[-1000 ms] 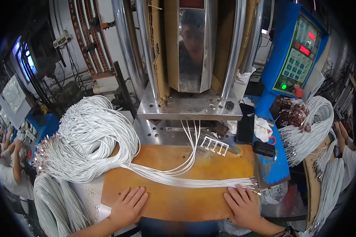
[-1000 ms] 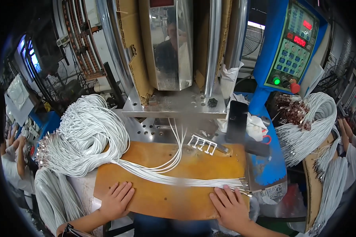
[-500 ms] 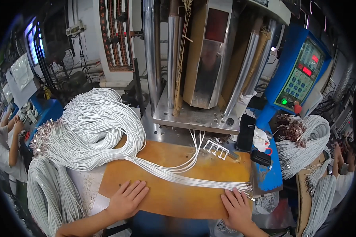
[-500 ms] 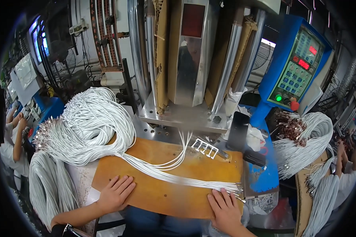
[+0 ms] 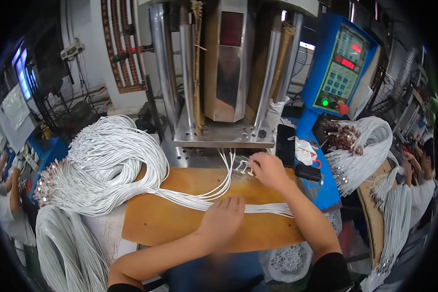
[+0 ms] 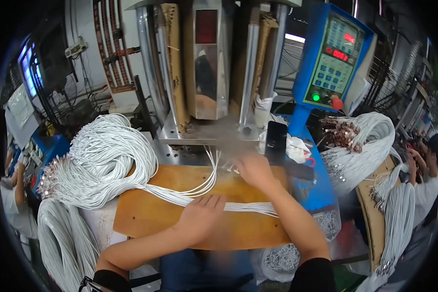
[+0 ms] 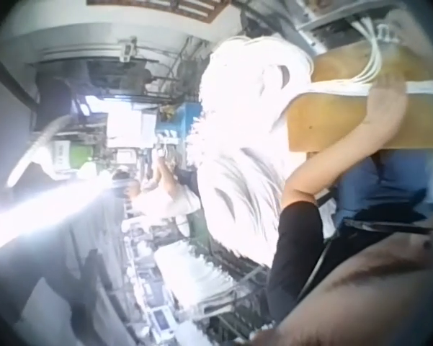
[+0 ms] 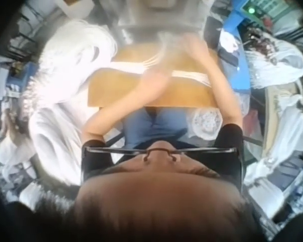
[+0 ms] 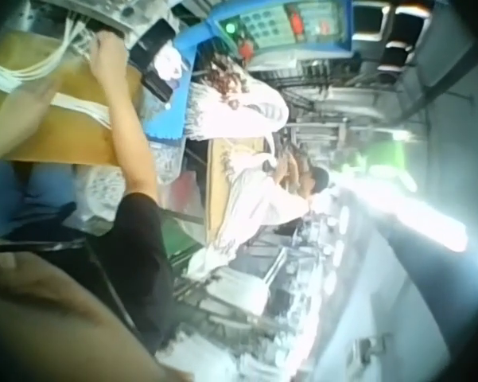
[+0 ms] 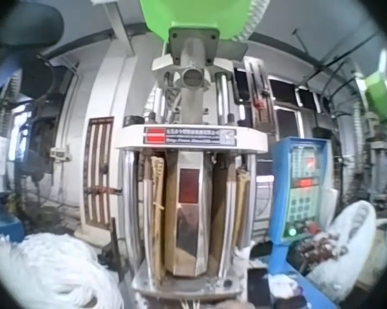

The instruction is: The person separates and trims bundles of white wires with pliers, then feeds the individual wires into a machine for processing.

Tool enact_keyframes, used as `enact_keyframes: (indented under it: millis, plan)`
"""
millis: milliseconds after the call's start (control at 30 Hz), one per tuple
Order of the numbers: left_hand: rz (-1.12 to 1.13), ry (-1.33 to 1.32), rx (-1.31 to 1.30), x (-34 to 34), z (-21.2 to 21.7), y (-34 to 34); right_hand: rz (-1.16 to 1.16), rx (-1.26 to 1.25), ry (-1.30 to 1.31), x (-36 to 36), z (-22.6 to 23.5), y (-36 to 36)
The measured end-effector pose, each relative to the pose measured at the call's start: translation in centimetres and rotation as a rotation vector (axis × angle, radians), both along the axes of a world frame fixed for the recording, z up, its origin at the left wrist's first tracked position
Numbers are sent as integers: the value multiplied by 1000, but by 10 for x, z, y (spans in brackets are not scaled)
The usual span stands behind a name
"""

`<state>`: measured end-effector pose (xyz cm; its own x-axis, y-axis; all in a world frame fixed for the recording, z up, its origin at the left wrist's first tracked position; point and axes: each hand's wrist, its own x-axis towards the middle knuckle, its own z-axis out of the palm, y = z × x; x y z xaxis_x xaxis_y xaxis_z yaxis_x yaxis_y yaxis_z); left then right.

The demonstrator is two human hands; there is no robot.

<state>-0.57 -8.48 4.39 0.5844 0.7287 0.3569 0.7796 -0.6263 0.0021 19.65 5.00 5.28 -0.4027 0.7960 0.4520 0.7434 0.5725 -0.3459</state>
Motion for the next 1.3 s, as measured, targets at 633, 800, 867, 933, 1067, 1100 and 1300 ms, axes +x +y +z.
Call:
enact_keyframes:
  millis: [633,800,867,933,1067,1100,1300]
  plan:
    - [86,-573,-788,-44,30,36,263,-297,-159,57,6,-92]
    - [-107,-1022,-1459,-52,28,16,123,-262,-227,42,-15,-94]
    - [-363,-660,-1246,-10,-11,8,311,70,-210,24,-14,-92]
    - [-263,-890,-1482,19,-11,5,285,48,-261,24,0,-79]
    - [-215,-1095,-1511,24,-20,24,206,-126,-158,24,7,-71]
    - [-224,-1106,-1505,24,-17,30,188,-226,37,26,5,-74]
    - [-128,-1080,-1469,14,9,71,155,5,-31,16,-2,-32]
